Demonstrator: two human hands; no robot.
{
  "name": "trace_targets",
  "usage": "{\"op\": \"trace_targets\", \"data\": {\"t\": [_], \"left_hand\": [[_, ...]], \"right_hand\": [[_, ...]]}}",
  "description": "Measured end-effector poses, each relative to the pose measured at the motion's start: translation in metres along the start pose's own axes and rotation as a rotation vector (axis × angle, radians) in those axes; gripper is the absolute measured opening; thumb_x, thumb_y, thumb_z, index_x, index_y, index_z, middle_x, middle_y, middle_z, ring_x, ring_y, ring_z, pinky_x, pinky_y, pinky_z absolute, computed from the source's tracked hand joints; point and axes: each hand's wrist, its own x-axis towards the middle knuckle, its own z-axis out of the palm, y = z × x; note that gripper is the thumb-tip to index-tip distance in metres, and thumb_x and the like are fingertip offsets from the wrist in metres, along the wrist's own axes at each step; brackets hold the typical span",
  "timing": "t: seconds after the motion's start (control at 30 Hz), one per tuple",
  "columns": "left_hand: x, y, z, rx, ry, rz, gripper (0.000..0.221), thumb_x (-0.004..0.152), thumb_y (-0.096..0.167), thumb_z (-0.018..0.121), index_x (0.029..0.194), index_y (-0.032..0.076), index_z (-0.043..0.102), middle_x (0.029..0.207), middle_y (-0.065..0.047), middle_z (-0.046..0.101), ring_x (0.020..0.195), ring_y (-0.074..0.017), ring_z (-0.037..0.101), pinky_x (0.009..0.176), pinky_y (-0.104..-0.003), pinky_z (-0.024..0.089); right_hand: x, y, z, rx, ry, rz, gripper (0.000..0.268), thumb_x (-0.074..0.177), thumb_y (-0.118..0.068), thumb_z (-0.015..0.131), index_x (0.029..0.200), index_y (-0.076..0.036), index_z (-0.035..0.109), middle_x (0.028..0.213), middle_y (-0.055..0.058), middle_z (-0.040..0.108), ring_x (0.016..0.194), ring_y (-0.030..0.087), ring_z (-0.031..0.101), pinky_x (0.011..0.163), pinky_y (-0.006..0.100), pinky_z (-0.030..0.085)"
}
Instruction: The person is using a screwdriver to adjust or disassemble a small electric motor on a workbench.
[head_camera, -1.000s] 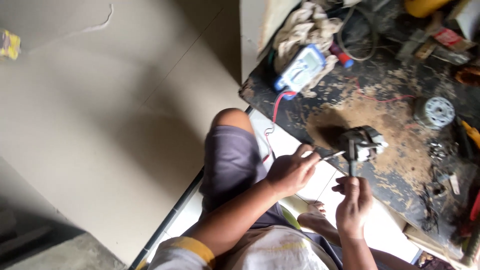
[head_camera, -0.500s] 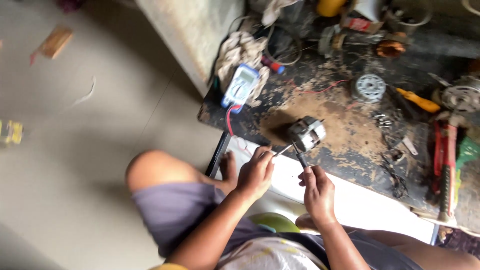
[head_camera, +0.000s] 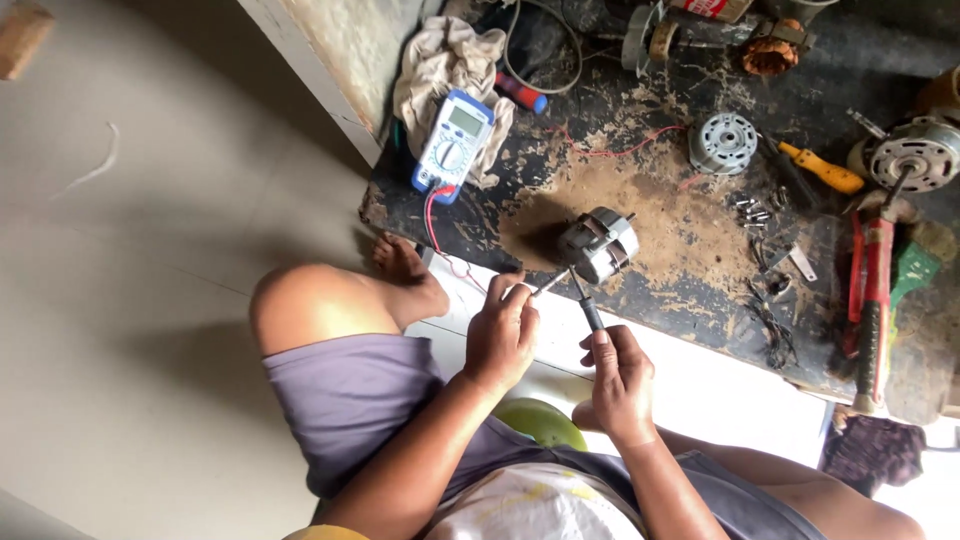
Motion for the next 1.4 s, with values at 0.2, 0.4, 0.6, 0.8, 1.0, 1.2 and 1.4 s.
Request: {"op": "trace_targets", "data": {"t": [0.2,0.4,0.6,0.8,1.0,1.2,1.4], "left_hand": [[-0.002,-0.006,0.000,0.043,0.024,0.009,0.007,0.096,0.018,0.053,0.094,0.014,0.059,0.126,-0.005,0.061,0.086,-0.0365,0.076,0.061,-0.048,0.065],[-0.002,-0.001,-0.009,0.080,-0.026,0.025,0.010,0.098,0.018,0.052,0.096,0.013,0.060,0.125,-0.007,0.063,0.089,-0.0346,0.076,0.060,-0.046,0.065],[-0.004,-0.003,-0.008,0.076,-0.041,0.005,0.014,0.099,0.021,0.051,0.100,0.013,0.062,0.126,-0.007,0.064,0.095,-0.0326,0.075,0.065,-0.046,0.064],[-0.003,-0.005,-0.008,0.063,-0.070,-0.014,0.018,0.099,0.022,0.051,0.104,0.012,0.065,0.128,-0.008,0.066,0.103,-0.0318,0.074,0.072,-0.045,0.064],[-0.002,-0.006,-0.001,0.068,-0.078,-0.052,0.021,0.100,0.022,0.050,0.105,0.013,0.067,0.128,-0.008,0.066,0.105,-0.0310,0.074,0.072,-0.044,0.064],[-0.001,-0.009,0.002,0.085,-0.078,-0.053,0.019,0.098,0.021,0.051,0.106,0.013,0.067,0.128,-0.008,0.066,0.105,-0.0312,0.073,0.074,-0.045,0.064],[-0.002,-0.009,0.004,0.087,-0.102,-0.074,0.019,0.098,0.020,0.050,0.103,0.012,0.066,0.130,-0.010,0.066,0.106,-0.0327,0.073,0.075,-0.046,0.063]], "right_hand": [[0.002,-0.003,-0.004,-0.001,0.066,-0.023,0.034,0.111,-0.031,0.051,0.092,-0.012,0.072,0.066,0.009,0.069,0.060,0.020,0.054,0.060,0.033,0.047],[0.007,-0.003,-0.002,-0.023,0.075,-0.026,0.034,0.111,-0.031,0.052,0.091,-0.012,0.072,0.067,0.010,0.070,0.065,0.020,0.056,0.063,0.034,0.048],[0.012,-0.002,-0.001,-0.017,0.046,-0.050,0.036,0.110,-0.032,0.053,0.087,-0.012,0.073,0.064,0.010,0.070,0.070,0.020,0.058,0.073,0.033,0.049],[0.017,-0.007,0.004,0.042,0.054,-0.058,0.036,0.110,-0.031,0.055,0.087,-0.010,0.074,0.065,0.010,0.070,0.072,0.019,0.060,0.076,0.032,0.048],[0.013,-0.005,0.004,0.090,0.039,-0.036,0.034,0.109,-0.028,0.056,0.087,-0.007,0.073,0.069,0.012,0.072,0.071,0.020,0.067,0.075,0.034,0.051],[0.011,-0.003,-0.002,0.065,0.045,-0.001,0.034,0.109,-0.030,0.056,0.088,-0.010,0.074,0.065,0.010,0.070,0.071,0.017,0.061,0.074,0.031,0.050],[0.011,-0.005,-0.001,0.132,0.025,-0.042,0.033,0.108,-0.029,0.058,0.087,-0.008,0.073,0.071,0.011,0.073,0.069,0.019,0.068,0.076,0.032,0.052]]}}
